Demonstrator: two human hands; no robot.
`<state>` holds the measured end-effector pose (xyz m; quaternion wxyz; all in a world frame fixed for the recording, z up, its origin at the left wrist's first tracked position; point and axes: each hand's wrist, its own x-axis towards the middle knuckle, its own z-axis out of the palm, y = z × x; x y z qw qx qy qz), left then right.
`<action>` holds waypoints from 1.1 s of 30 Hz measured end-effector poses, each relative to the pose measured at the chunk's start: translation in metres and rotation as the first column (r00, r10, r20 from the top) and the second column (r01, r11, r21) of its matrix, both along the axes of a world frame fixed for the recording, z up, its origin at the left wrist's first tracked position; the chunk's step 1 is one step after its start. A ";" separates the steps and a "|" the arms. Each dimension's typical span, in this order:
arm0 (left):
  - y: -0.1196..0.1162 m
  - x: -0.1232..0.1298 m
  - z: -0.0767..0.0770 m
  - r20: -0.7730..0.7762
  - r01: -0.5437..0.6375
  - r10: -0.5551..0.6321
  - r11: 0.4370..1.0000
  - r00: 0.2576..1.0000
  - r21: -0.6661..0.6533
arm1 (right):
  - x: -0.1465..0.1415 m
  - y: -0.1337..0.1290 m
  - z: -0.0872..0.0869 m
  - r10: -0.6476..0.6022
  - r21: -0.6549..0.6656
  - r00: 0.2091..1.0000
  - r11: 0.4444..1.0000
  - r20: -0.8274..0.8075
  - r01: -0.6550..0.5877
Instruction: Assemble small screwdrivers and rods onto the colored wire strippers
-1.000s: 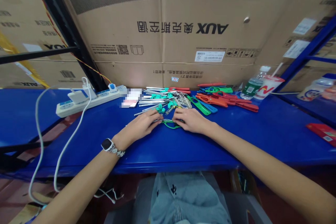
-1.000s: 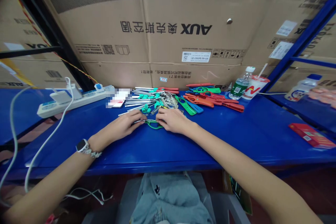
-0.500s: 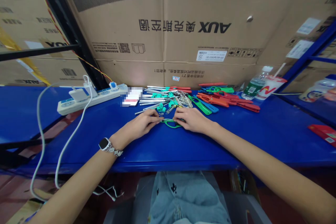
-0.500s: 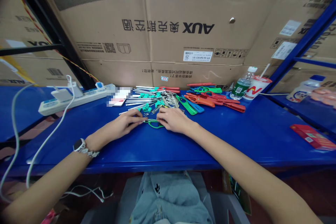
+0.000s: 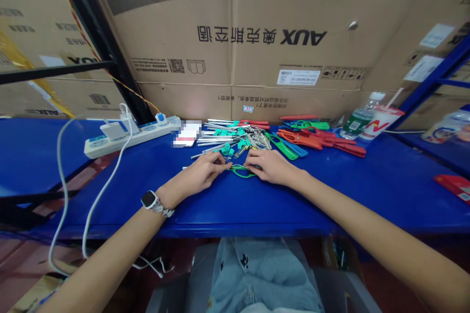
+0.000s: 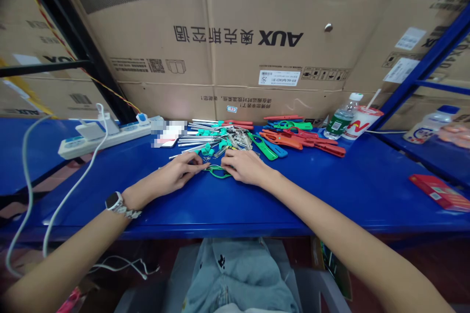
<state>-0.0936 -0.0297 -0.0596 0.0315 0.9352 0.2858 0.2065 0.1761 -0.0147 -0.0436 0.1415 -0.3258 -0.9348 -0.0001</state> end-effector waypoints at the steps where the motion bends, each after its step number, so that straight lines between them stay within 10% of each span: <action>1: 0.000 0.000 0.000 -0.009 -0.008 0.008 1.000 1.000 0.013 | 0.000 0.000 0.000 -0.002 -0.001 1.000 1.000 0.002 0.002; 21: -0.011 0.018 0.005 -0.073 -0.167 0.174 0.982 0.982 0.085 | -0.001 -0.003 0.001 -0.022 -0.018 0.999 1.000 -0.026 0.021; 33: -0.006 0.022 0.001 -0.033 -0.056 0.058 0.997 0.998 0.045 | 0.003 -0.003 0.000 -0.056 -0.040 0.995 0.998 -0.088 0.053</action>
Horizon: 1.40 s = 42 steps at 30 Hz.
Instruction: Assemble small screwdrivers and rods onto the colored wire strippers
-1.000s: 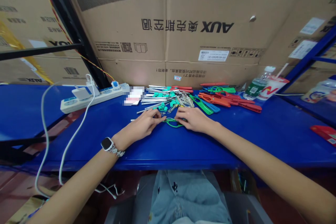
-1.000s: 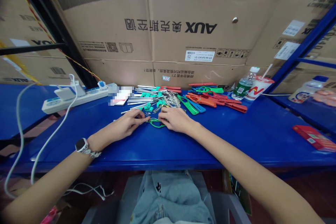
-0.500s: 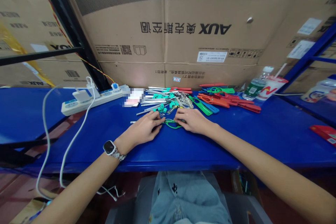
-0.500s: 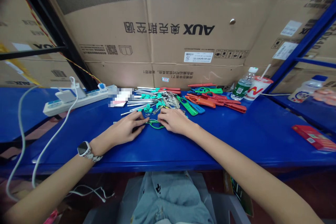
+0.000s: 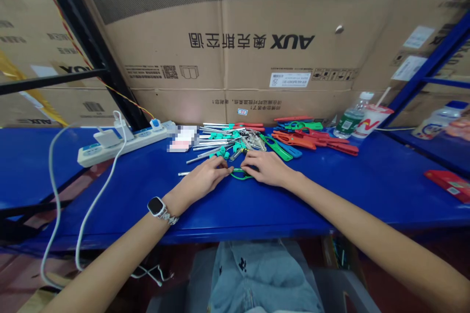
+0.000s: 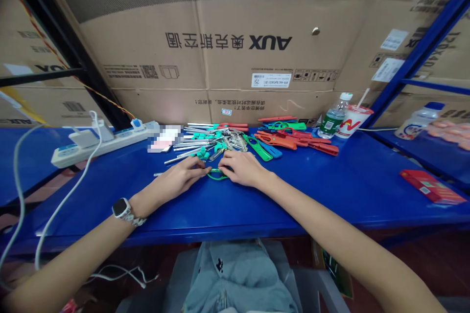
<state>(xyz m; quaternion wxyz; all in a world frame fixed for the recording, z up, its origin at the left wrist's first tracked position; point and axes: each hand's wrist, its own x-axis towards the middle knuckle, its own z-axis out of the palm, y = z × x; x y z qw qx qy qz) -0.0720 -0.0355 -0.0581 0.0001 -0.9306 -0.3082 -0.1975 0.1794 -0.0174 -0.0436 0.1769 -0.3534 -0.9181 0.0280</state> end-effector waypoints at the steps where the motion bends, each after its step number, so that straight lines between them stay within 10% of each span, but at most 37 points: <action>1: -0.001 0.000 0.000 -0.011 -0.004 0.004 1.000 1.000 0.004 | 0.000 0.000 0.001 0.006 -0.007 1.000 1.000 -0.002 -0.006; 37: -0.001 0.000 -0.004 -0.005 -0.038 0.039 0.994 0.999 0.105 | 0.005 0.000 -0.003 0.033 0.055 0.998 0.998 -0.046 -0.030; 42: -0.006 0.001 0.012 0.036 -0.004 -0.001 0.989 0.999 0.149 | 0.034 0.004 0.005 -0.143 0.085 0.967 0.983 -0.209 0.164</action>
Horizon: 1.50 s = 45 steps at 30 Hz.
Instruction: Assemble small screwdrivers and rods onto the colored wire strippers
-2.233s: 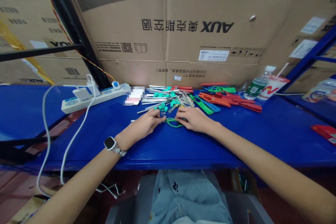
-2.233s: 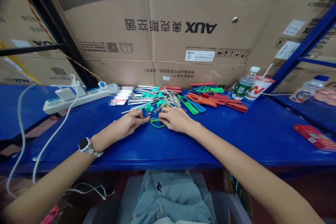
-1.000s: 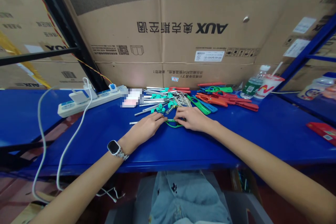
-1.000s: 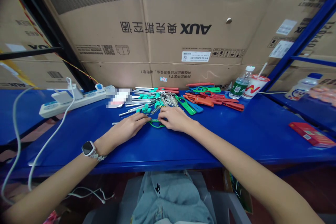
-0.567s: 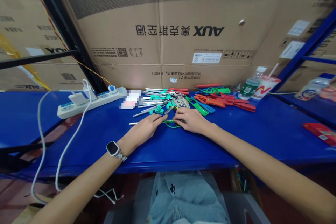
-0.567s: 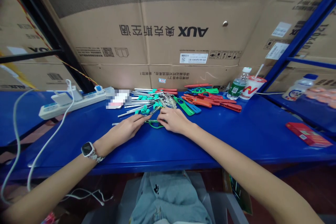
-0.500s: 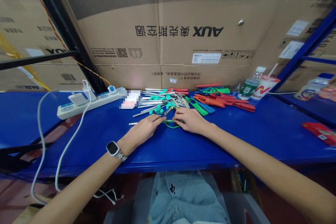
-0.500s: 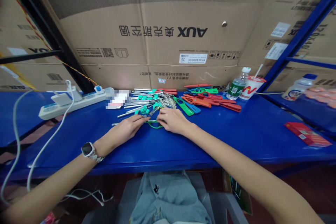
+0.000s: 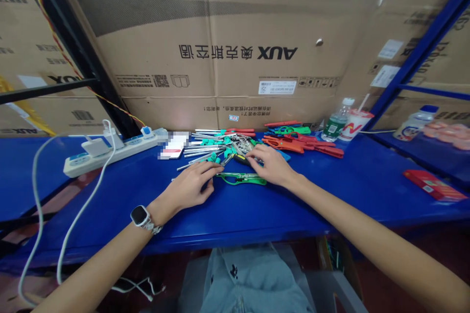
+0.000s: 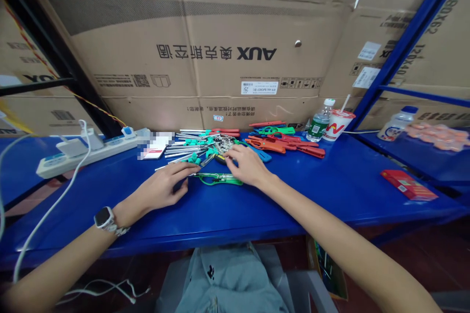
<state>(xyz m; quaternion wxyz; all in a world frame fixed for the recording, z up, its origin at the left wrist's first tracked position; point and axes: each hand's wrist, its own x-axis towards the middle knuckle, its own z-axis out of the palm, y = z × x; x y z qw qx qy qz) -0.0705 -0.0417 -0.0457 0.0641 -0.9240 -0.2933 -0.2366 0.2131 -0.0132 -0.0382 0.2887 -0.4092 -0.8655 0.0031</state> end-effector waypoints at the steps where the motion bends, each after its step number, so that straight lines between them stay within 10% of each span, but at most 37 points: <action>1: 0.002 0.003 0.006 0.008 0.007 -0.007 1.000 1.000 -0.002 | 0.008 0.002 0.002 -0.075 -0.009 0.997 0.997 0.003 0.075; 8: 0.053 0.063 0.035 0.083 0.040 -0.034 0.997 0.996 -0.073 | 0.034 0.022 0.009 -0.339 -0.018 0.895 0.933 0.291 0.360; 14: 0.079 0.102 0.028 0.183 0.107 -0.094 0.992 0.979 -0.063 | 0.027 0.026 0.007 -0.371 -0.043 0.866 0.912 0.334 0.407; 35: 0.071 0.057 0.022 0.325 -0.031 0.120 0.964 0.938 -0.266 | 0.026 0.018 -0.004 -0.322 -0.035 0.945 0.945 0.047 0.324; 45: 0.074 0.062 0.012 0.259 -0.014 0.109 0.939 0.960 -0.344 | 0.042 0.011 0.003 -0.086 -0.353 0.996 0.933 -0.023 0.072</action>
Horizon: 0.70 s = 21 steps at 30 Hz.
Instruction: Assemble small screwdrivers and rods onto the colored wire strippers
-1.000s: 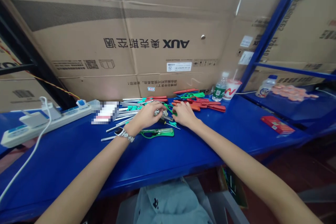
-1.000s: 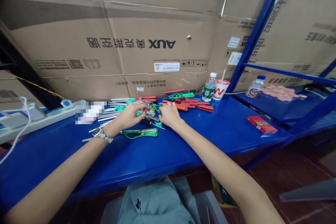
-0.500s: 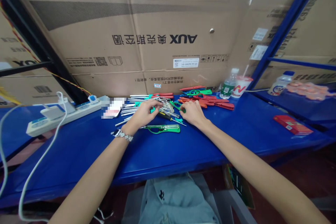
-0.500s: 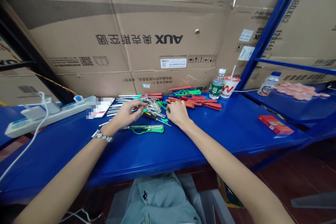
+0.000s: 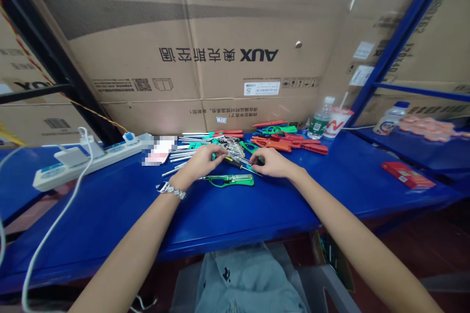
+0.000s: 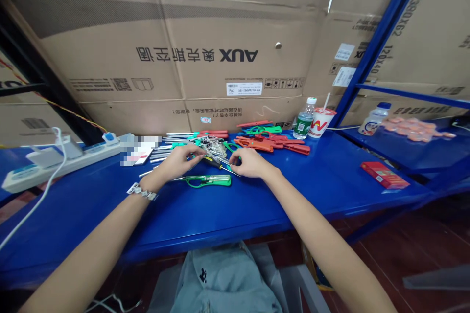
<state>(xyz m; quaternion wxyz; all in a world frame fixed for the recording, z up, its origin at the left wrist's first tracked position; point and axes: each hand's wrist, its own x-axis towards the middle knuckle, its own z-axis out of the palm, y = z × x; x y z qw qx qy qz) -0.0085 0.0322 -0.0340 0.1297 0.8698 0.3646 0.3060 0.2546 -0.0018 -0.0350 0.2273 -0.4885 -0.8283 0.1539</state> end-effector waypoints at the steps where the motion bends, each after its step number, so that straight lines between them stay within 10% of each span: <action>1: -0.002 0.005 -0.001 0.009 0.027 -0.027 1.000 1.000 0.013 | 0.001 0.000 0.000 0.010 -0.047 1.000 0.999 -0.019 -0.011; 14: -0.016 0.022 0.001 0.045 0.106 -0.110 0.991 0.993 0.087 | 0.005 0.002 -0.002 0.021 -0.113 0.999 0.993 -0.046 -0.027; 21: -0.026 0.027 0.004 0.060 0.169 -0.184 0.965 0.981 0.200 | -0.002 0.002 -0.001 0.054 -0.006 0.899 0.998 -0.434 -0.063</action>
